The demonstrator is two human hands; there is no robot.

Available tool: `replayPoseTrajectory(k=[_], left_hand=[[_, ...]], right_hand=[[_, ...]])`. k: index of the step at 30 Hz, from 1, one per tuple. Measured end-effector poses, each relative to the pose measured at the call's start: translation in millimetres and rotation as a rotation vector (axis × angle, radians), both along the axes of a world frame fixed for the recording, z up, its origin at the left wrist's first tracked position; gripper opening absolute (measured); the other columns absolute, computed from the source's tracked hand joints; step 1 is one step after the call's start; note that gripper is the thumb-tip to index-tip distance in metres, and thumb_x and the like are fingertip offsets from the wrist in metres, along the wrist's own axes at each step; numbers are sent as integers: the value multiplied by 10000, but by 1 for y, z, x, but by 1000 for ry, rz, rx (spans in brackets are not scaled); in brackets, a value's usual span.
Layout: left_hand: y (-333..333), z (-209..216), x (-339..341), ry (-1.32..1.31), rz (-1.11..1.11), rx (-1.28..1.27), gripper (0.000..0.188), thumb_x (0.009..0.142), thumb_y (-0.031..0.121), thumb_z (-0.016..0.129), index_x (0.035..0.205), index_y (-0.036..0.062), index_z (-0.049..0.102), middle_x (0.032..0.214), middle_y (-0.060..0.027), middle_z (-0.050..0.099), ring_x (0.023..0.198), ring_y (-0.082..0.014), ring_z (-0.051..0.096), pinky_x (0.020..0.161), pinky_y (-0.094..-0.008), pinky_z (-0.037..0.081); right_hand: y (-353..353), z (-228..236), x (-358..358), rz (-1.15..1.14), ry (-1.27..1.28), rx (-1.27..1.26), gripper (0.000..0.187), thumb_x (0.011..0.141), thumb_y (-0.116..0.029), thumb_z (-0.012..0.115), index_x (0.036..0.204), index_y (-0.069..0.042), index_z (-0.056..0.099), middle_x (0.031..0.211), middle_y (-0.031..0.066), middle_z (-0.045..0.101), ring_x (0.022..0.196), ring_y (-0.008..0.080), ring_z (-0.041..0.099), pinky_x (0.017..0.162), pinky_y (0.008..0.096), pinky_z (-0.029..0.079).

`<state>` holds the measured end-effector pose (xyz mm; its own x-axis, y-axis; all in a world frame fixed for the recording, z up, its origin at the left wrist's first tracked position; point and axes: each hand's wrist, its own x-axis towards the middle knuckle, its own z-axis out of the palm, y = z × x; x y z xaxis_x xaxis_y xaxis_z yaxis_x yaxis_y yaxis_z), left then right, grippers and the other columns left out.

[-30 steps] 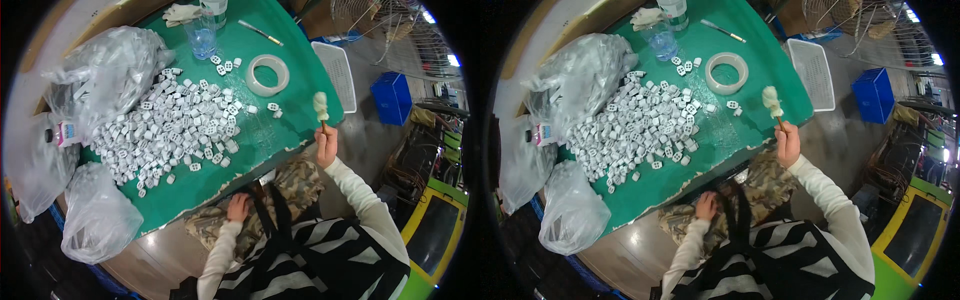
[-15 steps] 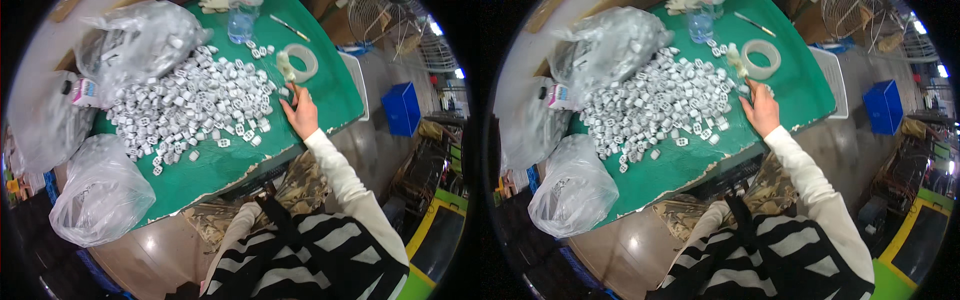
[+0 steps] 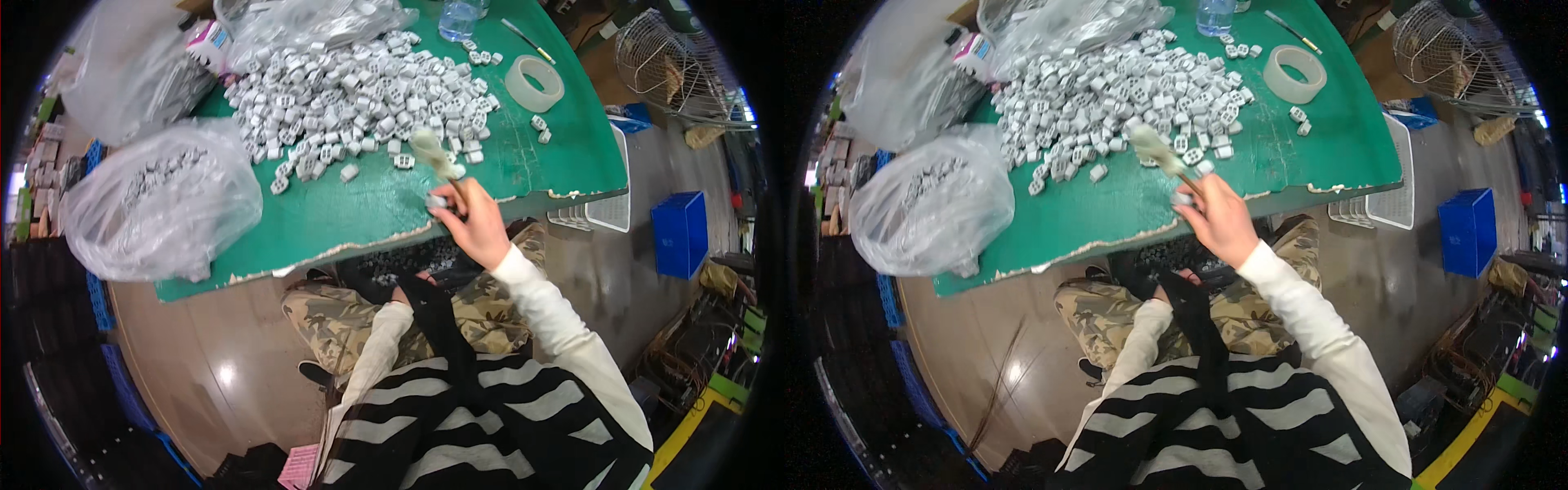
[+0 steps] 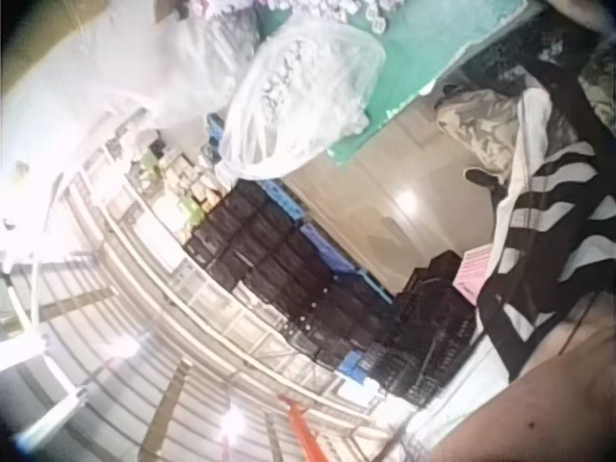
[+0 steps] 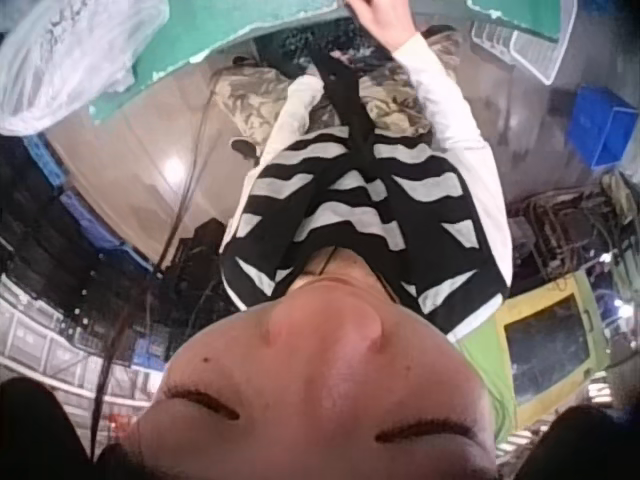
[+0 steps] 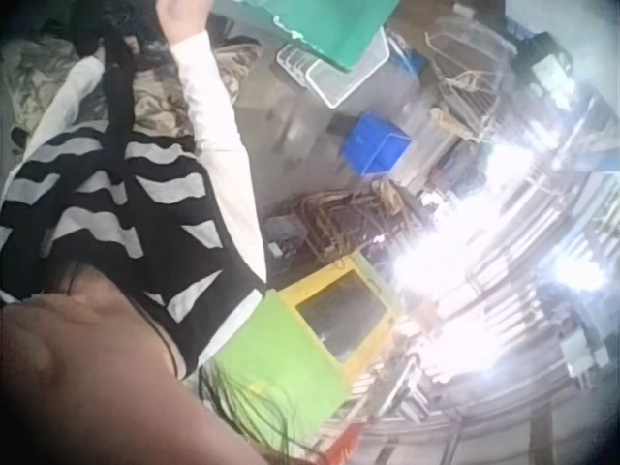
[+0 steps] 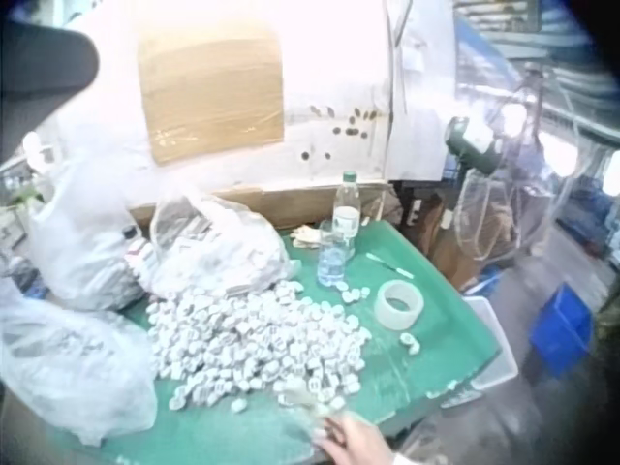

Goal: Applying a grease-like substance to small plastic lighting components using a wooden applicator stick.

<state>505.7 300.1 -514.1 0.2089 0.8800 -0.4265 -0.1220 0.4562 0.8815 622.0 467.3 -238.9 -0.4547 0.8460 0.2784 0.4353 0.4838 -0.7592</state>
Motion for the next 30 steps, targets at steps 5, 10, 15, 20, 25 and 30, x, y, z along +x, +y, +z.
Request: replayPoseTrajectory(k=[5, 10, 15, 20, 25, 30], left_hand=[[-23, 157, -31, 1080, 101, 227, 145, 800, 122, 600, 925, 52, 627, 854, -139, 637, 744, -311, 631, 668, -402, 493], [12, 269, -15, 925, 732, 434, 194, 758, 4, 671, 941, 58, 640, 837, -74, 624, 694, -193, 587, 640, -322, 461], [88, 271, -6, 1205, 708, 836, 315, 712, 130, 760, 998, 83, 638, 1038, -41, 617, 1043, -273, 515, 924, -384, 354], [118, 265, 5, 1337, 825, 651, 534, 563, 360, 850, 992, 123, 640, 1128, -11, 585, 1197, -290, 418, 995, -460, 266], [118, 266, -1, 1305, 688, 716, 284, 594, 286, 825, 840, 190, 720, 1100, 14, 589, 1176, -282, 449, 993, -432, 272], [111, 272, -24, 1210, 391, 744, 298, 626, 258, 811, 895, 174, 711, 1092, 4, 585, 1181, -288, 455, 1002, -429, 267]], right_hand=[[-10, 16, -3, -64, 84, -55, 331, 760, -170, 754, 904, -43, 485, 701, 53, 470, 596, 215, 492, 564, 343, 424], [-53, 9, 59, -210, 134, -223, 211, 976, -216, 438, 870, -33, 420, 571, 104, 429, 492, 229, 443, 494, 338, 352], [-72, 13, 79, -237, 105, -266, 181, 990, -168, 387, 882, -35, 444, 606, 97, 466, 504, 235, 448, 500, 332, 354], [-76, 10, 78, -258, 110, -287, 168, 980, -142, 413, 880, -29, 486, 646, 72, 482, 514, 165, 435, 503, 303, 349], [-64, -7, 75, -226, 198, -259, 117, 950, -93, 475, 916, 1, 534, 653, 38, 515, 529, 110, 429, 516, 241, 358], [-40, -4, 80, -112, 97, -246, 137, 905, -49, 548, 1023, 6, 590, 671, 45, 564, 514, 87, 457, 485, 221, 348]])
